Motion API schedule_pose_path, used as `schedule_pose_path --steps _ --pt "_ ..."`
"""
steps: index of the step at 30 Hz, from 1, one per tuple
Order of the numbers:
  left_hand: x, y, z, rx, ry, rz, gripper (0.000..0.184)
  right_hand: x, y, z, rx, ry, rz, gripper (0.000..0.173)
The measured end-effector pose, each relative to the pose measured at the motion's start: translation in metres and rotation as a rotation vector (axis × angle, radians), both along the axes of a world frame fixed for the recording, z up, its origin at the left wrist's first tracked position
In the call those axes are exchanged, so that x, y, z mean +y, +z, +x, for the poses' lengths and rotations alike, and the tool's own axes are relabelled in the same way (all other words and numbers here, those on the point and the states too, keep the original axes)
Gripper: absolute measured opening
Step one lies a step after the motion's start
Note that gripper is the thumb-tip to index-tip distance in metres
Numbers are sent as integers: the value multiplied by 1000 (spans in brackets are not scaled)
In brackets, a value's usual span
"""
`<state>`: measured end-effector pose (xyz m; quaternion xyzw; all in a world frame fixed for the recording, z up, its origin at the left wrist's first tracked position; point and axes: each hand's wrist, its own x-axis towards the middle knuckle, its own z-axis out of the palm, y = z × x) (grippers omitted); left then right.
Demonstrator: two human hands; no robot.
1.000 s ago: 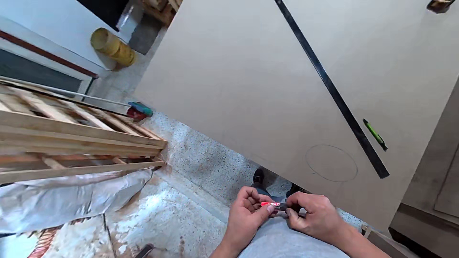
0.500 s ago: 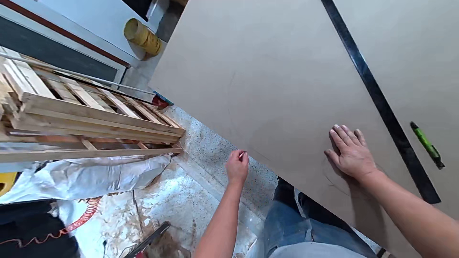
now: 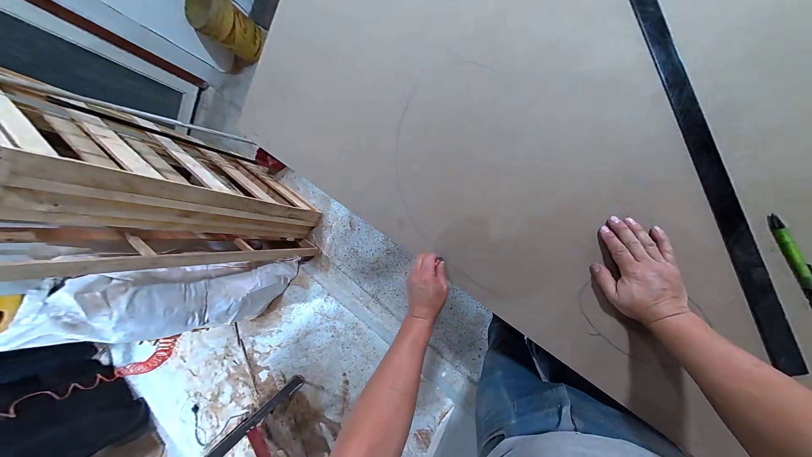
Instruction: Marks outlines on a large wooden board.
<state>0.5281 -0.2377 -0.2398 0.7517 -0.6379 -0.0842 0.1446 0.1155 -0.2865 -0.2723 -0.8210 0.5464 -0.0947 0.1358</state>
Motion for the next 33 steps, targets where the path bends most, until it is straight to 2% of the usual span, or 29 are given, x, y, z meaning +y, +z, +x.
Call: schedule_pose_path --steps 5,8,12,16,19,25,28,30,33 --pt "-6 2 -1 15 75 23 20 -1 -2 0 -8 3 3 69" --pt "-5 1 3 12 7 24 19 -1 -2 -2 4 4 -1 69" --pt "-11 7 -5 20 166 63 21 -1 -3 0 -8 -2 -9 68" --pt "-4 5 -5 -6 72 51 19 -1 -1 -1 -13 2 -13 67" --pt "-7 7 -15 30 191 59 19 -2 -4 2 -13 1 -17 68" --pt "56 23 -62 139 176 122 21 -3 -2 2 -32 4 -19 67" --pt "90 19 -103 223 66 108 19 -1 0 3 -37 -1 -19 66" --pt "92 13 -115 245 44 69 17 -1 1 1 -32 6 -17 66" --pt "76 10 -108 225 127 78 21 -2 1 1 -25 9 -14 65"
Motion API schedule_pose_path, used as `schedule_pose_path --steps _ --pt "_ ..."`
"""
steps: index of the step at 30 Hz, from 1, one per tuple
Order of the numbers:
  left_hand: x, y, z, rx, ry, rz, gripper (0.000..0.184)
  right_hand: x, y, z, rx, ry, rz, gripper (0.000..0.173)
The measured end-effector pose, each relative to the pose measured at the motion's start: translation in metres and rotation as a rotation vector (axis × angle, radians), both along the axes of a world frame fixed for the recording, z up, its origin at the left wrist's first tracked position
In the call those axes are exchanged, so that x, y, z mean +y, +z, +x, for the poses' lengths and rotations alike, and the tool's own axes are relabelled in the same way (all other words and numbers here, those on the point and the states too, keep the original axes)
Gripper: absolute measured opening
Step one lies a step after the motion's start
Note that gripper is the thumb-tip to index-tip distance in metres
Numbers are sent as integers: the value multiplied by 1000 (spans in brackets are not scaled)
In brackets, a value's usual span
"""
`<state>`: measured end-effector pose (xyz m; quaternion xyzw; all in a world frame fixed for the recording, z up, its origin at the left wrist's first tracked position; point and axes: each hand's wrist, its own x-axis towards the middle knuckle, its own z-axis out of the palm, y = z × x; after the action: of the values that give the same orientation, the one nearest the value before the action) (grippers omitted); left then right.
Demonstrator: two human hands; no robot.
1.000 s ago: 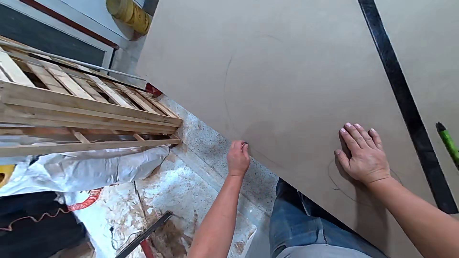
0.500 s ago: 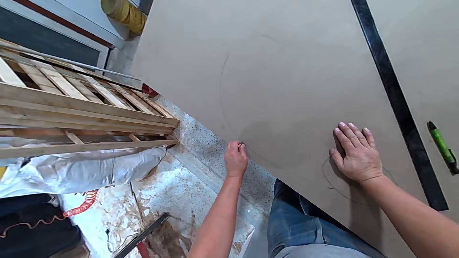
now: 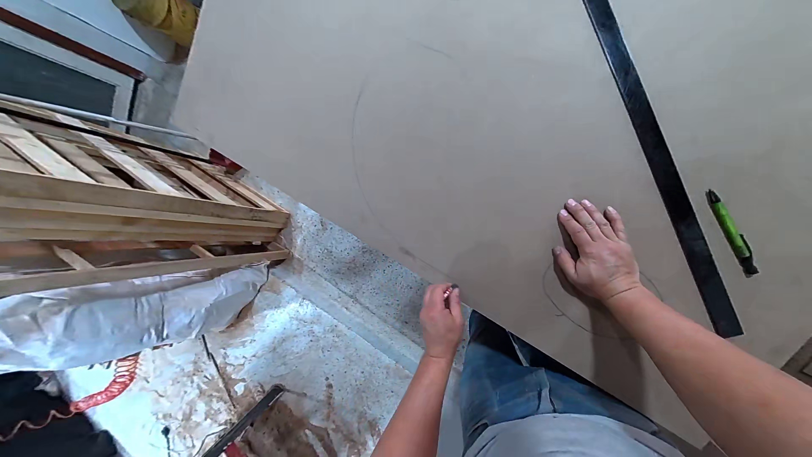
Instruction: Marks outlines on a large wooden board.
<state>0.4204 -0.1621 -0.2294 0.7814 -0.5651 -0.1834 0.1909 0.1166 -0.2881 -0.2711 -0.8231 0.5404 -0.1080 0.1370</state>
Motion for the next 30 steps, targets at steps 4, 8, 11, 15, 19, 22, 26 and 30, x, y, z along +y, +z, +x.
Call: schedule_pose_path --steps 4,8,11,15,19,22,26,30 --pt "-8 -6 4 -70 -81 -21 20 0 -1 1 1 1 -1 65" --pt "-8 -9 11 -140 -323 -40 21 1 -3 0 -5 -3 -11 64" --pt "-11 -8 5 -158 -180 -51 19 -1 -2 3 -6 -2 -11 65" --pt "-8 -9 7 -159 -319 -50 21 0 -1 1 -5 -3 -13 65" --pt "-11 -9 1 -170 -195 -57 19 -1 -2 4 -8 1 -21 65" --pt "-6 -11 4 -166 -326 -51 21 0 -1 0 -2 5 -18 64" --pt "-29 8 32 -57 127 141 31 -2 -3 3 -7 9 -28 64" --pt "0 39 71 77 503 141 34 -1 -1 -2 -13 6 -26 64"
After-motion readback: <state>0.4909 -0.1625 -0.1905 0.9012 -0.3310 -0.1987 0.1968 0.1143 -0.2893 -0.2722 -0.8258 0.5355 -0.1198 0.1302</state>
